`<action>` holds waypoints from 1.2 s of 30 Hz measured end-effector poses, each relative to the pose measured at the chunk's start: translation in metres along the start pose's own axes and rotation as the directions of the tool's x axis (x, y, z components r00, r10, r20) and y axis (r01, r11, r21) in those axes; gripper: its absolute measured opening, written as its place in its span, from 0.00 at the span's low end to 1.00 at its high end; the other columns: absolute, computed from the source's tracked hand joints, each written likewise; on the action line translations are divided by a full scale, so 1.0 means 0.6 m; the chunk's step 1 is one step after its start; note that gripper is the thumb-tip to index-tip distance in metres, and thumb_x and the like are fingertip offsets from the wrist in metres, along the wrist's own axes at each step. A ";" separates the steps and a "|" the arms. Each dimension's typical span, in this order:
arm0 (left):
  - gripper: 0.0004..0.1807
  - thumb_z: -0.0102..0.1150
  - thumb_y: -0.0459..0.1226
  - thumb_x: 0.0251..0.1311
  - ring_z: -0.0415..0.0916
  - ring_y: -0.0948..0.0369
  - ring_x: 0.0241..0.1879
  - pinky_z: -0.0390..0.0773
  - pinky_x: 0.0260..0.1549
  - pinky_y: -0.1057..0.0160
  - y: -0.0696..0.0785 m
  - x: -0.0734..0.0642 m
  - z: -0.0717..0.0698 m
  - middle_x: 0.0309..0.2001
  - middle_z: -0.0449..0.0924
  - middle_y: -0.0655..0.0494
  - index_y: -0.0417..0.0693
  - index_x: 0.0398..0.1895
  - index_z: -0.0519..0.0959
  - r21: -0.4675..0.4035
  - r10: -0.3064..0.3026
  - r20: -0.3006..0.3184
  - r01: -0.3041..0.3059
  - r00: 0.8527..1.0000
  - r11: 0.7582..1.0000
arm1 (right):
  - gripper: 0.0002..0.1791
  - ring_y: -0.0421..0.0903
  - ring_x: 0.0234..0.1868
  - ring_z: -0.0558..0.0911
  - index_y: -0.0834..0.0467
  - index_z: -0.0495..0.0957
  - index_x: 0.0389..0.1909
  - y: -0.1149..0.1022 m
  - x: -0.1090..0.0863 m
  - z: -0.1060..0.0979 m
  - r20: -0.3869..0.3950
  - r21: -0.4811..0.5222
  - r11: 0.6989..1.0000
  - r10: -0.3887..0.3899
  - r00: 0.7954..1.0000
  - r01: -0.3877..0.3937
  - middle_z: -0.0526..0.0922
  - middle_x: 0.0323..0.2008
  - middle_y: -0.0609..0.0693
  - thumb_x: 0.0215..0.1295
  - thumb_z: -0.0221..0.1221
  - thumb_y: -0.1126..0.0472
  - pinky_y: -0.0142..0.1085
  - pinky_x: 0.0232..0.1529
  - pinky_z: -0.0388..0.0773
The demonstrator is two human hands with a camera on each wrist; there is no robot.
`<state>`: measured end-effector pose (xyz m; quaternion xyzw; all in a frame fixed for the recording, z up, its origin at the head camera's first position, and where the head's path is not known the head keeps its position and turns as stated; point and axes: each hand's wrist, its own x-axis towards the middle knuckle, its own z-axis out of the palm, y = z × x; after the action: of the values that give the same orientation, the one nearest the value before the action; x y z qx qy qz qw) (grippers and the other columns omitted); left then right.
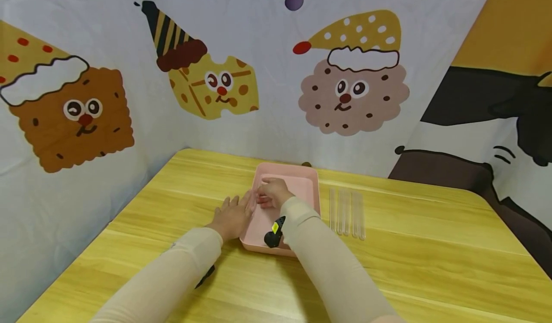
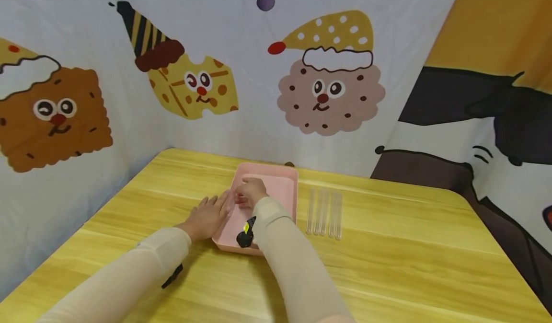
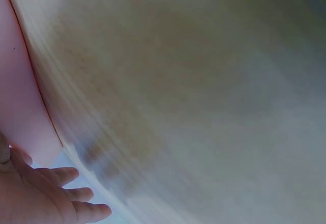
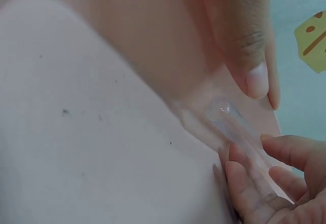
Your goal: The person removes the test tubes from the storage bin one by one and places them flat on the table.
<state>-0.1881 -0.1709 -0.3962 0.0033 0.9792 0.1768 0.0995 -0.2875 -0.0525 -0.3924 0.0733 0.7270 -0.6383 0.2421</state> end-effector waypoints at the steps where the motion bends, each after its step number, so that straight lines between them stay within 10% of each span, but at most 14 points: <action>1: 0.31 0.31 0.51 0.76 0.45 0.34 0.71 0.52 0.62 0.29 0.000 0.000 0.000 0.72 0.54 0.35 0.53 0.78 0.46 0.000 0.002 -0.002 -0.002 1.000 1.000 | 0.35 0.48 0.27 0.80 0.57 0.65 0.70 0.001 0.001 -0.002 0.000 0.007 1.000 -0.002 1.000 0.002 0.81 0.30 0.55 0.60 0.58 0.73 0.37 0.28 0.81; 11: 0.31 0.33 0.50 0.76 0.44 0.34 0.72 0.51 0.63 0.30 -0.004 -0.001 0.000 0.72 0.54 0.34 0.54 0.78 0.47 -0.030 -0.008 -0.011 0.008 1.000 1.000 | 0.34 0.45 0.23 0.78 0.55 0.66 0.69 -0.002 -0.001 -0.028 -0.033 0.035 0.999 -0.018 0.999 0.019 0.80 0.26 0.53 0.61 0.60 0.69 0.36 0.24 0.80; 25: 0.31 0.32 0.50 0.76 0.42 0.34 0.72 0.48 0.64 0.29 -0.002 -0.003 -0.002 0.73 0.51 0.34 0.54 0.78 0.46 -0.048 -0.009 0.005 0.009 1.000 0.999 | 0.32 0.47 0.37 0.83 0.55 0.65 0.70 -0.017 -0.022 -0.059 0.001 -0.017 0.992 -0.122 0.993 0.122 0.75 0.61 0.56 0.64 0.60 0.66 0.34 0.33 0.82; 36: 0.32 0.31 0.50 0.76 0.42 0.33 0.71 0.49 0.62 0.28 -0.006 0.002 0.003 0.72 0.51 0.33 0.53 0.78 0.44 -0.034 0.012 0.001 -0.012 1.000 0.999 | 0.31 0.47 0.36 0.85 0.51 0.66 0.70 -0.041 -0.053 -0.088 -0.014 -0.030 0.987 -0.161 0.987 0.161 0.79 0.56 0.56 0.65 0.60 0.65 0.37 0.36 0.84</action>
<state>-0.1887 -0.1738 -0.3994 0.0074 0.9760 0.1940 0.0992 -0.2837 0.0007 -0.3529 0.0163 0.7417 -0.6446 0.1847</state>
